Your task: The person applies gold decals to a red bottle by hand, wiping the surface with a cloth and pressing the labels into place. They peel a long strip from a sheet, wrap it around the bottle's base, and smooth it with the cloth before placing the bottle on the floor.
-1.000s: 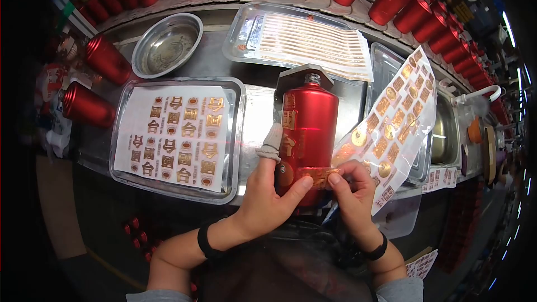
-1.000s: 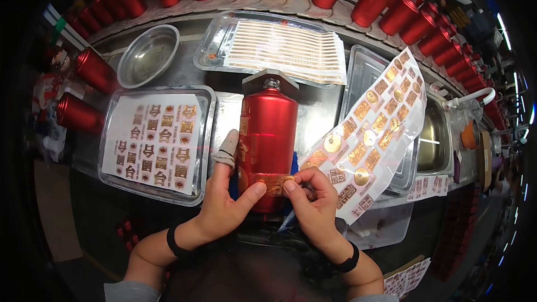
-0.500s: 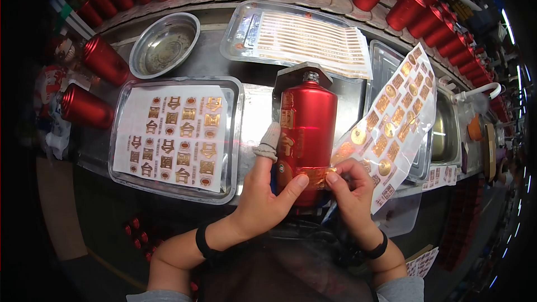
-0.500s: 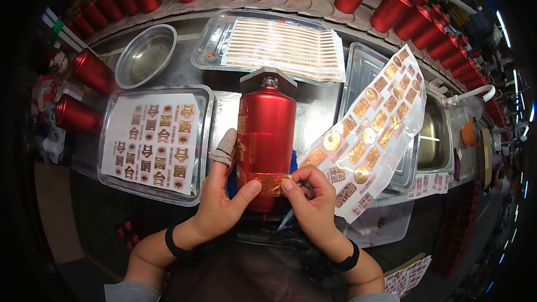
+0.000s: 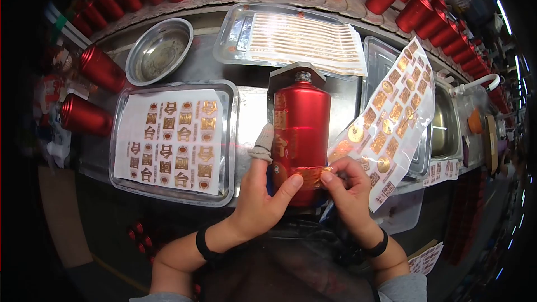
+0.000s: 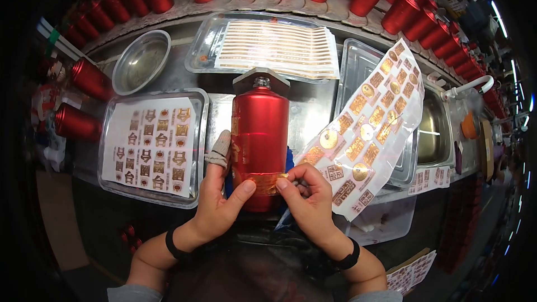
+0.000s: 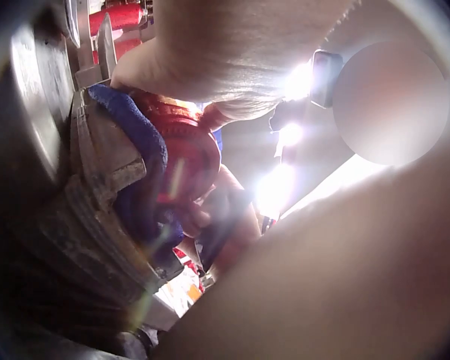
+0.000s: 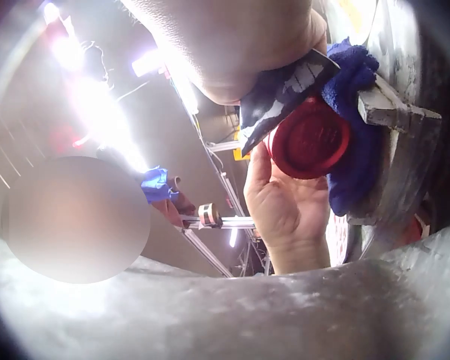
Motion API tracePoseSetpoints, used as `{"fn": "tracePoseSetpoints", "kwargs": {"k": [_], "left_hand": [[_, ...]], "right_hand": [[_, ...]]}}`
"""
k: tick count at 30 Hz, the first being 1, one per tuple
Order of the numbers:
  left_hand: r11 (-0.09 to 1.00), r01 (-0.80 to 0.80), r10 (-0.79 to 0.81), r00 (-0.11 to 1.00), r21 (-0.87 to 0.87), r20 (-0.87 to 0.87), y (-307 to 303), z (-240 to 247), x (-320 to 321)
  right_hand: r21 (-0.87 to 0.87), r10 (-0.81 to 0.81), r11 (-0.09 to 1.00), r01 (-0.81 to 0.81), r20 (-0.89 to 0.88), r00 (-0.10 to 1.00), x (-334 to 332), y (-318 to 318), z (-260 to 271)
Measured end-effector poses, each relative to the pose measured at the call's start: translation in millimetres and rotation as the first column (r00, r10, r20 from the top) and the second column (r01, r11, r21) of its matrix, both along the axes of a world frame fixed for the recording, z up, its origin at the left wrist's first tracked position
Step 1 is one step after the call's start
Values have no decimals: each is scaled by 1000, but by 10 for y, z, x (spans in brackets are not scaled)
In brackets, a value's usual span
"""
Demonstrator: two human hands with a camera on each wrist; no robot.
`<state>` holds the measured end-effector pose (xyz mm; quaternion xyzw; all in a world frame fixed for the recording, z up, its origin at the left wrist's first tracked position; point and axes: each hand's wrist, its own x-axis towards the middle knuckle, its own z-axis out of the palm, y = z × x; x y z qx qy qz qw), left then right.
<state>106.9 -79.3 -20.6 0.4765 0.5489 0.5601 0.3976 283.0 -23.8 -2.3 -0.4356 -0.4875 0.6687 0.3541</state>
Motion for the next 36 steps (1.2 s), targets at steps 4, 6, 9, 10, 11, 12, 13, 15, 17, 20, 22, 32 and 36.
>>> {"fn": "tracePoseSetpoints", "kwargs": {"k": [4,6,9,10,11,12,13,15,17,20,22,32,36], "left_hand": [[1000,8,-8,1000,-15,6,-4,18,-8],[1000,2,-1,1000,-20,24,6,20,-10],[994,23,-13,995,-106,99,-9,81,-14],[990,46,-28,990,-133,136,4,101,-4],[989,43,-22,989,-145,146,1,90,5],[992,45,-28,989,-118,142,20,94,15],[994,45,-28,986,-100,166,21,97,19],[995,38,-22,987,-96,160,-18,83,19],[994,29,-18,994,-105,104,0,71,20],[998,29,-35,995,-61,-97,-4,28,-31],[996,36,-37,999,-84,-13,14,130,6],[988,145,-122,937,-47,326,37,29,-49],[988,152,-132,922,-26,364,28,14,-50]], "right_hand": [[-19,23,1000,-22,19,1000,26,19,6],[-39,16,999,-17,-12,1000,33,48,25],[-72,45,997,-42,37,998,72,89,-65],[-72,52,996,-47,75,996,106,125,-71],[-76,69,995,-62,98,993,85,124,-40],[2,57,998,-58,38,998,49,113,-146],[22,62,998,-66,173,983,69,95,-194],[-48,72,997,-61,278,958,72,194,17],[-50,103,994,-94,229,968,37,133,-52],[11,138,989,-146,266,954,77,175,-108],[10,168,984,-178,287,943,54,198,-123],[86,148,983,-165,180,972,37,177,-212],[158,126,977,-143,114,985,20,189,-324]]}}
